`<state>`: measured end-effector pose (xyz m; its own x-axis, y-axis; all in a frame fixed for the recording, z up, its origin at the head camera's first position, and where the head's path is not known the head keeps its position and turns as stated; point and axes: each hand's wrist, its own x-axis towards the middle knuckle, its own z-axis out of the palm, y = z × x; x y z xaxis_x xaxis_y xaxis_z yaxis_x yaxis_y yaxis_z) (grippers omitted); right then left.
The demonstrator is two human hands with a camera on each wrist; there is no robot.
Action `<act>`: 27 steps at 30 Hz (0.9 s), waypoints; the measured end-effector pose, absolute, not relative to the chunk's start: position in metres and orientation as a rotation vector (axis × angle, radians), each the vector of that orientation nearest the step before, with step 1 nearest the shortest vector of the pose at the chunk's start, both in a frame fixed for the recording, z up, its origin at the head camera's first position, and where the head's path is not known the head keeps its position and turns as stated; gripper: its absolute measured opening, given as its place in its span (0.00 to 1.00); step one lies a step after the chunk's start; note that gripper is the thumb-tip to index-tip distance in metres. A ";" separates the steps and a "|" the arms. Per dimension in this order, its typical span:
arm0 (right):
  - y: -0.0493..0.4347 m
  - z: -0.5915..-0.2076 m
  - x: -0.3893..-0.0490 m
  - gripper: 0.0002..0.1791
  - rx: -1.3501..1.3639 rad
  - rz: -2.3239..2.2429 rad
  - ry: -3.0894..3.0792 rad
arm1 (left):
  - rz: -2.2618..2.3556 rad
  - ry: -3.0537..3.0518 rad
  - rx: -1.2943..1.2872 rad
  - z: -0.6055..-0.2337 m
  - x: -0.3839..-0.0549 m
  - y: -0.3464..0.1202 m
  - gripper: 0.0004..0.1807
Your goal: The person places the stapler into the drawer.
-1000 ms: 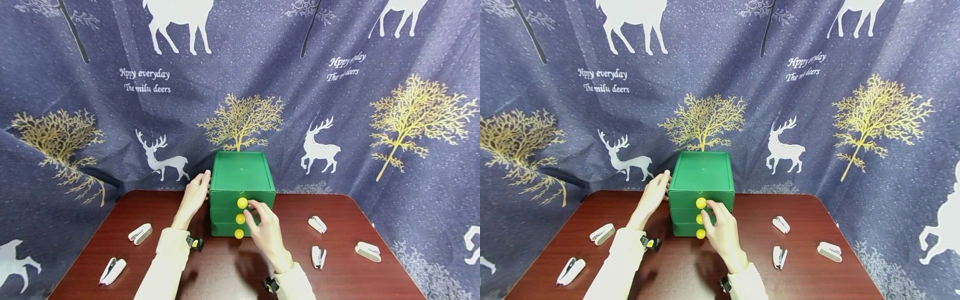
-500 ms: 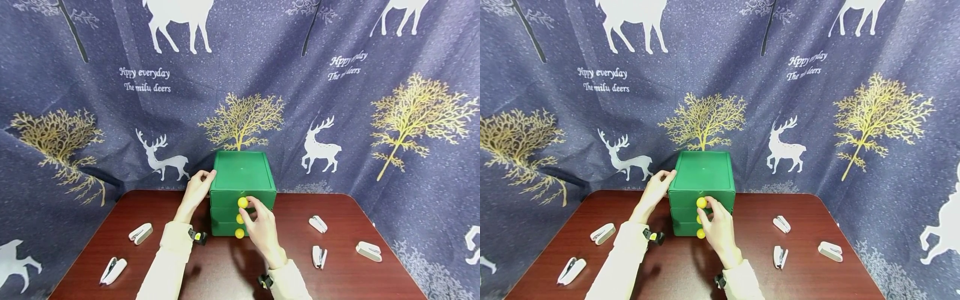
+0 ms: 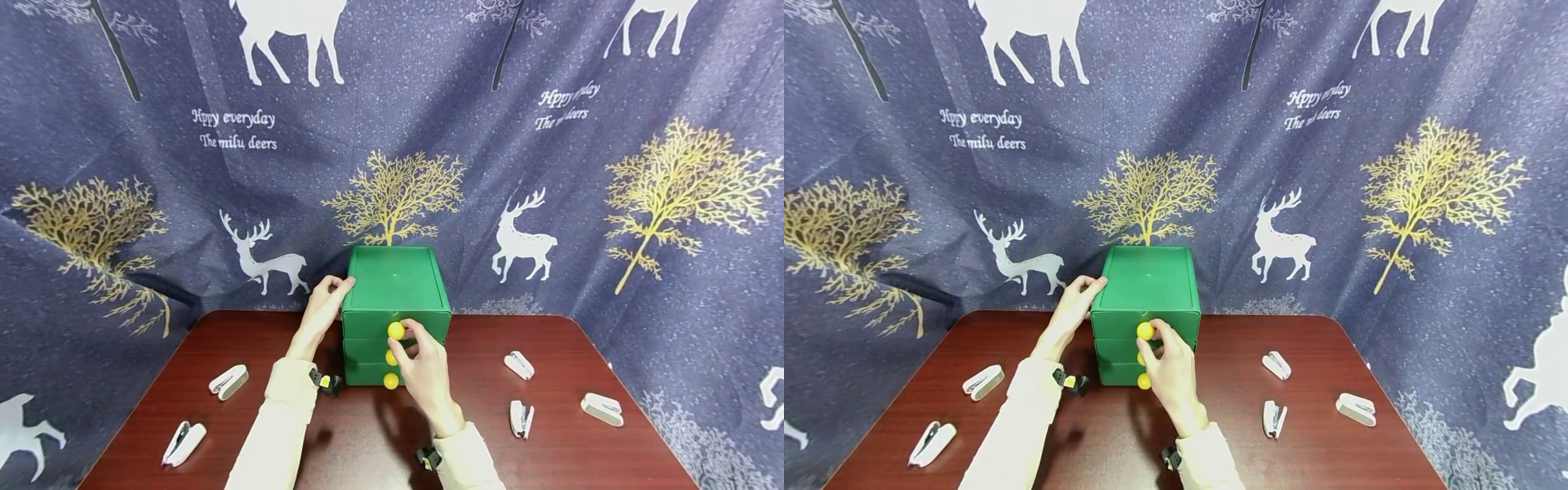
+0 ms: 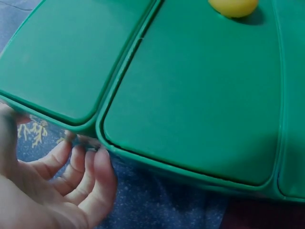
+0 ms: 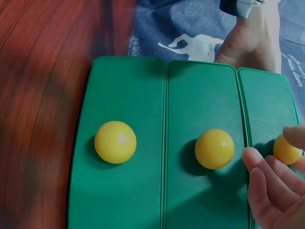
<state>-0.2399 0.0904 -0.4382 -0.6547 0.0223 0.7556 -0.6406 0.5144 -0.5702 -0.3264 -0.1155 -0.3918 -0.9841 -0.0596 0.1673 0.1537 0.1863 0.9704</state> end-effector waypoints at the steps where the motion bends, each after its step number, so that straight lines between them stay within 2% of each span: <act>1: 0.090 -0.438 -0.240 0.17 0.503 1.164 -2.027 | -1.911 -2.279 -0.095 -0.392 -0.326 -0.115 0.23; 27: 0.091 -0.436 -0.219 0.17 0.510 1.242 -2.032 | -1.988 -2.269 -0.083 -0.393 -0.328 -0.115 0.22</act>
<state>-0.2185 0.0915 -0.4357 -0.6837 0.0230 0.7294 -0.6385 0.4652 -0.6131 -0.3283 -0.1152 -0.3927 -0.9908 -0.0407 0.1291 0.1227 0.1340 0.9834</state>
